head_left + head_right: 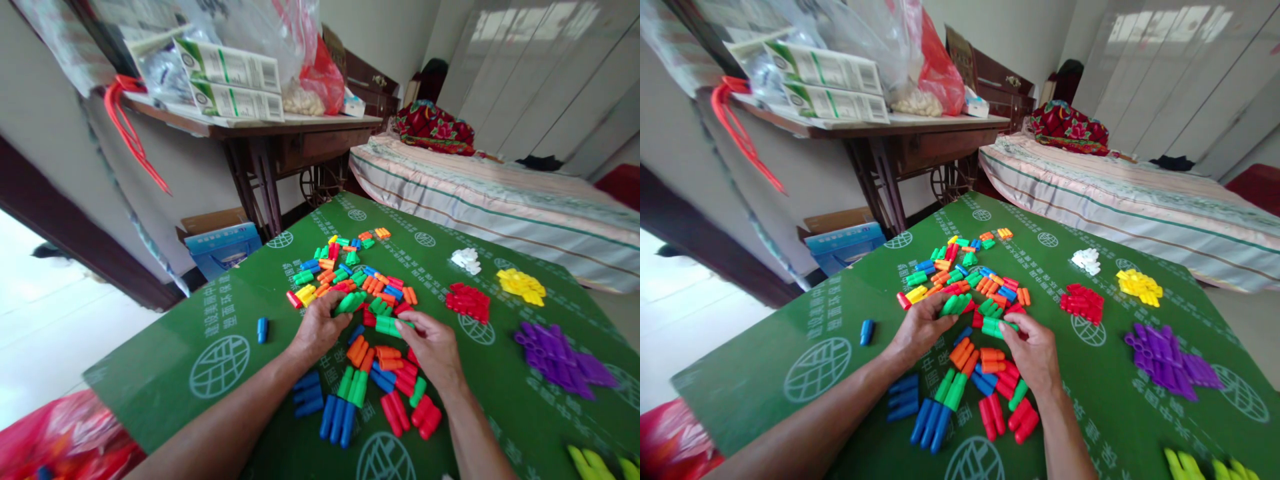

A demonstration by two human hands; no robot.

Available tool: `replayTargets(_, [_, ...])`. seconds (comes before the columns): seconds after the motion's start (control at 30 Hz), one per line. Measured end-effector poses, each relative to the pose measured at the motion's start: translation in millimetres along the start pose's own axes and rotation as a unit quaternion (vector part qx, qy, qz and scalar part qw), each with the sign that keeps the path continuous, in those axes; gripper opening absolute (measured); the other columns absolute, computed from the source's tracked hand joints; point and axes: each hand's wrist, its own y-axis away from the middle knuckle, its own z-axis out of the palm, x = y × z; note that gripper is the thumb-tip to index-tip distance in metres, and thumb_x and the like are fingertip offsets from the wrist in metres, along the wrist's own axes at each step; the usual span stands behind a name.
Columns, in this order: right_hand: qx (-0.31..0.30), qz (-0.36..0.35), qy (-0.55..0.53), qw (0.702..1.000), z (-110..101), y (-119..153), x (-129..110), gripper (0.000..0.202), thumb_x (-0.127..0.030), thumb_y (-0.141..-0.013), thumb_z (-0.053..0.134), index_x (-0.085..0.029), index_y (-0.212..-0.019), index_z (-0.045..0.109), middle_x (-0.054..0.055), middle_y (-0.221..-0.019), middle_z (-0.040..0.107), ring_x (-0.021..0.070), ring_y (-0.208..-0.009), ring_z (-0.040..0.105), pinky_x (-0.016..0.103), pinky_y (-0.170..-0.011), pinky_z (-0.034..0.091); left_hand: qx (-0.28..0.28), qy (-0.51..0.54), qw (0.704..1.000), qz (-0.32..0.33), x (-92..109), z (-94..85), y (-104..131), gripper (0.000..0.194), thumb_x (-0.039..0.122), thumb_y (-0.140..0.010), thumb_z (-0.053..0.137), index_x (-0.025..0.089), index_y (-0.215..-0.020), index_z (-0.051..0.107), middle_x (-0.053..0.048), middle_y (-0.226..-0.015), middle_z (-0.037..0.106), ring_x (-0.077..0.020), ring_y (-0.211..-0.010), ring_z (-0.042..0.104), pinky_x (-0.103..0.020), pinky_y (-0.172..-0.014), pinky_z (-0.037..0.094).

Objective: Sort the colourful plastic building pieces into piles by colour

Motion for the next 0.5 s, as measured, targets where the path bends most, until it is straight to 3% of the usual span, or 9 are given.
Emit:
replayTargets(0.27, [-0.006, 0.001, -0.007, 1.000, 2, 0, -2, 0.030, -0.041, -0.072, 0.065, -0.016, -0.087, 0.070, 0.004, -0.079, 0.071, 0.0174, -0.070, 0.064, 0.027, -0.065, 0.050, 0.024, -0.131, 0.991, -0.003, 6, -2.3, 2, 0.014, 0.020, -0.065, 0.059, 0.017, -0.079, 0.061, 0.003, -0.069, 0.058, -0.0124, -0.065, 0.051, -0.024, -0.059, 0.038])
replayTargets(0.5, [-0.006, 0.007, -0.011, 1.000, 3, 0, 0, 0.030, -0.040, -0.071, 0.066, -0.017, -0.089, 0.069, 0.006, -0.084, 0.072, 0.0194, -0.076, 0.065, 0.029, -0.068, 0.052, 0.043, -0.179, 0.983, -0.011, 10, -3.6, 3, 0.023, 0.021, -0.065, 0.060, 0.018, -0.088, 0.064, 0.003, -0.071, 0.061, -0.0135, -0.066, 0.052, -0.025, -0.062, 0.039])
